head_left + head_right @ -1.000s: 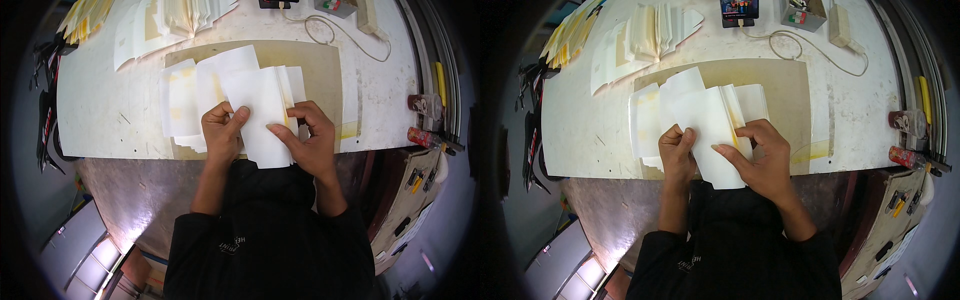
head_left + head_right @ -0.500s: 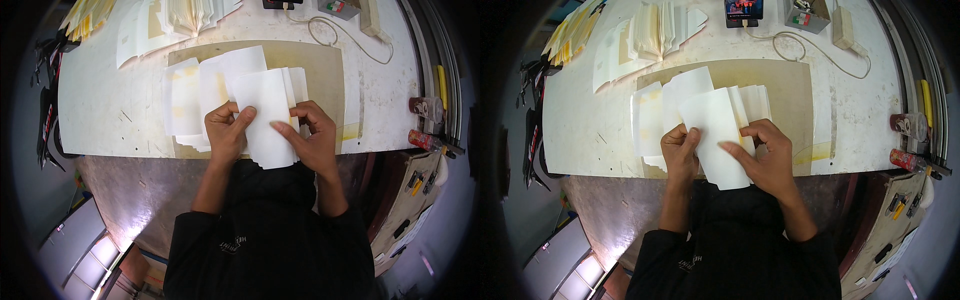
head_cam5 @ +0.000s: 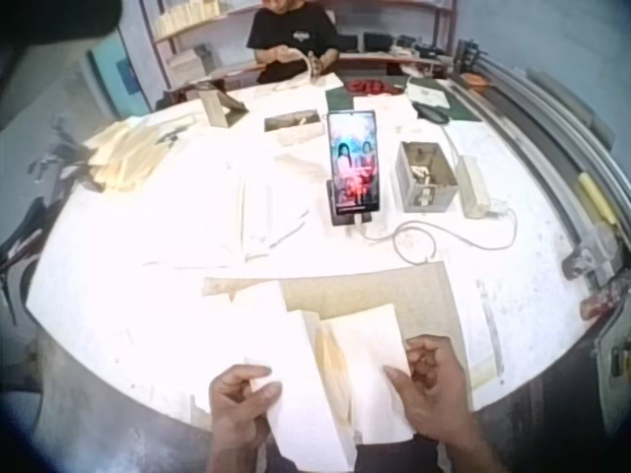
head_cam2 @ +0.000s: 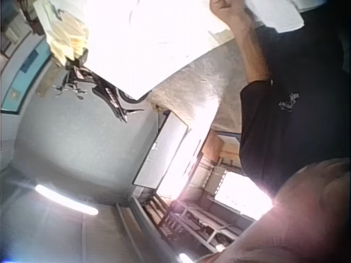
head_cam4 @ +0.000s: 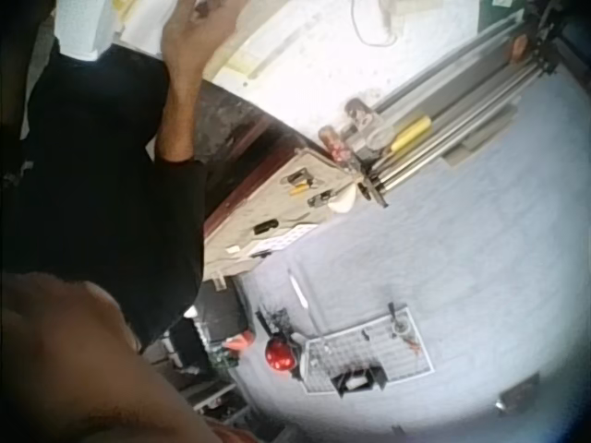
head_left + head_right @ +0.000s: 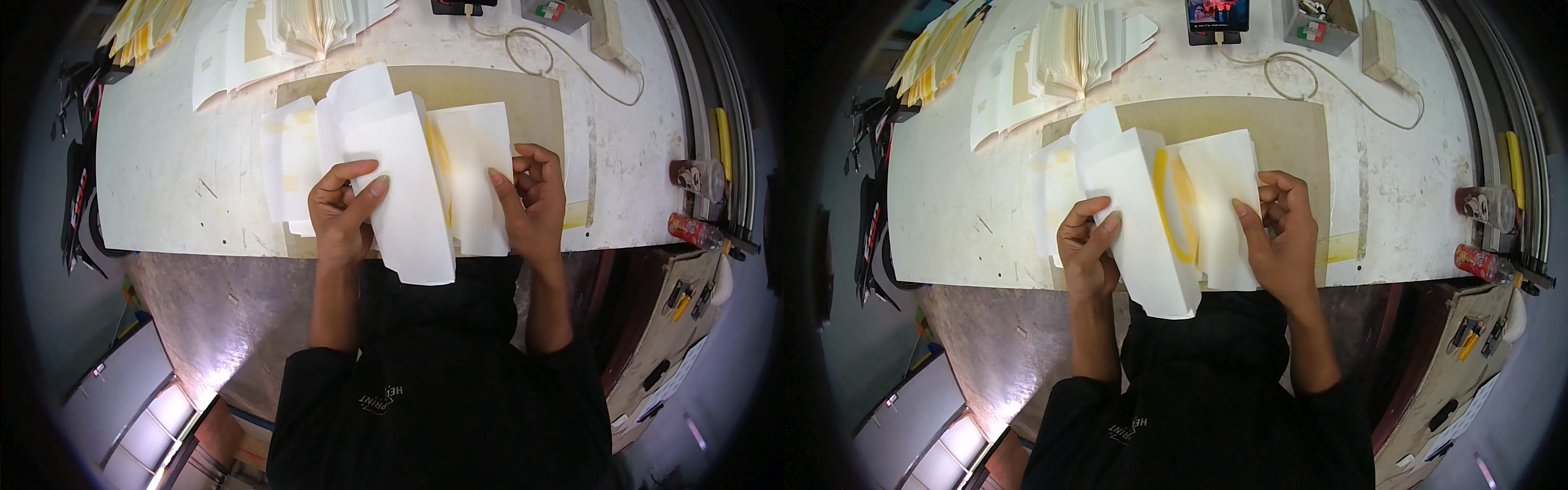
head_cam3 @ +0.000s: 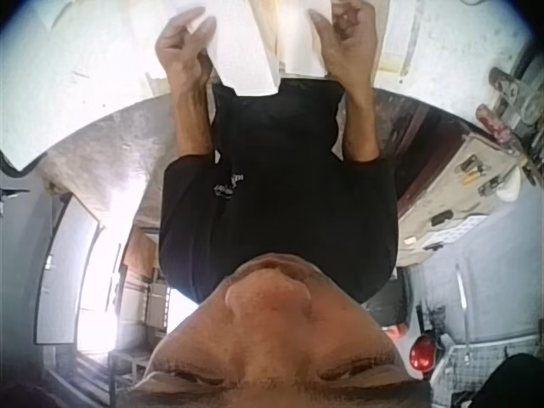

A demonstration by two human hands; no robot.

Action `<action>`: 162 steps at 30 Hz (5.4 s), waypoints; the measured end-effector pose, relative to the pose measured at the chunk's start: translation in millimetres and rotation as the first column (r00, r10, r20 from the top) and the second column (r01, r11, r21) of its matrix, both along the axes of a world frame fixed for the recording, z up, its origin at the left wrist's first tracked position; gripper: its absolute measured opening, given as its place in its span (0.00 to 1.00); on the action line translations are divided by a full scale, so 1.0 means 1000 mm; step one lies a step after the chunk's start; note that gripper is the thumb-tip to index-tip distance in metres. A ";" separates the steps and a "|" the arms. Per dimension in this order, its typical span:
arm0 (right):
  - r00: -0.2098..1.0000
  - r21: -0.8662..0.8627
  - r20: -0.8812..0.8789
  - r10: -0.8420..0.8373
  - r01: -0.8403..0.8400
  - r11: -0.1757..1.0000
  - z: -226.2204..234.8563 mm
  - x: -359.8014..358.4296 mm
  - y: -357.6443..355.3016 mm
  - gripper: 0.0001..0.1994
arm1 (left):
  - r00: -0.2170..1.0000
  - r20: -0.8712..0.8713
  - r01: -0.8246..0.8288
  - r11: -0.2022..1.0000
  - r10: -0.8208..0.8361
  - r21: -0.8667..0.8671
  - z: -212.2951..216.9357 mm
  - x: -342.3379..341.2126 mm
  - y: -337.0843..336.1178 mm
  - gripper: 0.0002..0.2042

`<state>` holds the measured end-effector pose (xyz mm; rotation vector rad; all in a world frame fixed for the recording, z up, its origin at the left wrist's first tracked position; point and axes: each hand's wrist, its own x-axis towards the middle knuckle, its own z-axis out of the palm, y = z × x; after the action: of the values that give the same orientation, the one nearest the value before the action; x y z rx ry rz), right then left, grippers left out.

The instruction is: The person peels yellow stickers from white backing sheets on a workbench, then flips and stacks the sheets. The person handles the sheets one at a time, smoothing and aligning them before stacking.

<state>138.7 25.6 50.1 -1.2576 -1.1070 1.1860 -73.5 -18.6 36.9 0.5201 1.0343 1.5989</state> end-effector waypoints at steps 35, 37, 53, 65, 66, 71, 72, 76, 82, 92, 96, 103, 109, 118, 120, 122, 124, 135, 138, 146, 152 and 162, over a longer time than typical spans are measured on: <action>0.892 0.100 0.344 0.293 -0.345 0.933 0.008 0.016 0.000 0.08 | 0.993 -0.066 -0.105 0.993 0.102 -0.045 0.008 0.035 0.014 0.14; 0.886 0.070 0.354 0.299 -0.343 0.937 0.019 0.006 -0.004 0.09 | 0.993 -0.066 -0.103 0.992 0.098 -0.077 0.010 0.050 0.016 0.19; 0.962 -0.042 -0.092 0.258 -0.262 0.964 0.000 0.010 0.000 0.08 | 0.997 -0.001 0.083 0.995 -0.083 -0.048 0.013 0.048 0.005 0.09; 0.975 0.088 0.032 0.219 -0.221 0.971 -0.006 0.002 -0.004 0.09 | 0.965 -0.232 0.124 0.992 -0.122 -0.007 0.015 0.044 0.001 0.06; 0.976 0.094 0.064 0.210 -0.215 0.972 -0.005 0.002 -0.005 0.09 | 0.961 -0.252 0.111 0.993 -0.114 -0.027 0.020 0.048 0.004 0.05; 0.975 0.064 0.056 0.214 -0.217 0.974 0.002 0.000 -0.006 0.09 | 0.937 -0.338 0.059 0.995 -0.081 -0.074 0.026 0.049 0.011 0.05; 0.974 0.060 0.053 0.218 -0.221 0.973 0.002 0.001 -0.006 0.09 | 0.931 -0.359 0.051 0.997 -0.071 -0.064 0.025 0.048 0.012 0.05; 0.966 0.002 -0.015 0.258 -0.258 0.966 -0.002 0.007 -0.005 0.08 | 0.953 -0.297 0.039 0.995 -0.065 -0.093 0.023 0.048 0.012 0.05; 0.965 -0.075 -0.028 0.261 -0.262 0.962 0.000 0.011 -0.002 0.05 | 0.982 -0.154 0.095 0.990 -0.110 -0.104 0.014 0.034 0.007 0.05; 0.979 0.016 -0.041 0.201 -0.200 0.980 -0.001 0.001 -0.003 0.05 | 0.965 -0.258 0.051 0.999 -0.050 -0.003 0.012 0.036 0.009 0.04; 0.977 0.125 0.129 0.168 -0.184 0.975 -0.003 -0.006 -0.007 0.06 | 0.948 -0.303 0.100 0.995 -0.094 0.004 0.011 0.038 0.006 0.03; 0.972 0.109 0.115 0.207 -0.220 0.969 -0.003 -0.002 -0.005 0.06 | 0.925 -0.370 0.060 0.994 -0.089 -0.089 0.020 0.041 0.012 0.07; 0.965 0.030 0.064 0.254 -0.256 0.966 0.001 -0.002 -0.005 0.05 | 0.920 -0.380 0.055 0.992 -0.095 -0.115 0.014 0.040 0.013 0.07; 0.954 -0.081 -0.024 0.299 -0.300 0.950 0.006 0.003 0.000 0.04 | 0.975 -0.208 0.064 0.993 -0.084 -0.102 0.011 0.033 0.010 0.11; 0.938 -0.111 0.042 0.343 -0.337 0.935 0.001 0.008 0.000 0.04 | 0.978 -0.192 0.063 0.993 -0.081 -0.096 0.015 0.035 0.011 0.11; 0.946 -0.087 -0.013 0.324 -0.324 0.942 0.001 0.006 -0.001 0.04 | 0.977 -0.205 0.043 0.996 -0.059 -0.081 0.013 0.036 0.011 0.11; 0.959 -0.084 -0.041 0.280 -0.282 0.956 -0.001 0.008 0.000 0.04 | 0.968 -0.249 0.002 0.999 -0.015 -0.050 0.006 0.030 0.008 0.11; 0.908 0.031 0.290 0.302 -0.325 0.945 0.008 0.009 0.000 0.07 | 0.973 -0.231 -0.022 0.998 0.010 -0.054 0.013 0.038 0.007 0.11; 0.932 0.093 0.217 0.292 -0.318 0.944 0.015 0.003 0.000 0.12 | 0.977 -0.210 0.038 0.998 -0.047 -0.045 0.007 0.042 0.006 0.12; 0.978 -0.040 0.013 0.210 -0.209 0.977 -0.014 0.018 0.004 0.08 | 0.999 -0.013 0.031 0.999 -0.031 0.017 0.011 0.011 0.003 0.12; 0.924 0.053 0.301 0.236 -0.263 0.963 0.002 0.013 0.004 0.09 | 0.991 -0.046 0.126 0.990 -0.123 0.066 0.011 0.007 0.003 0.12; 0.959 0.085 0.145 0.245 -0.259 0.962 0.005 0.000 -0.001 0.10 | 0.985 -0.122 0.124 0.992 -0.122 0.009 0.021 0.053 0.005 0.30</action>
<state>138.3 24.8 54.8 -1.1534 -1.4438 1.2285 -21.0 -13.3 57.6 0.6866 1.0585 1.4824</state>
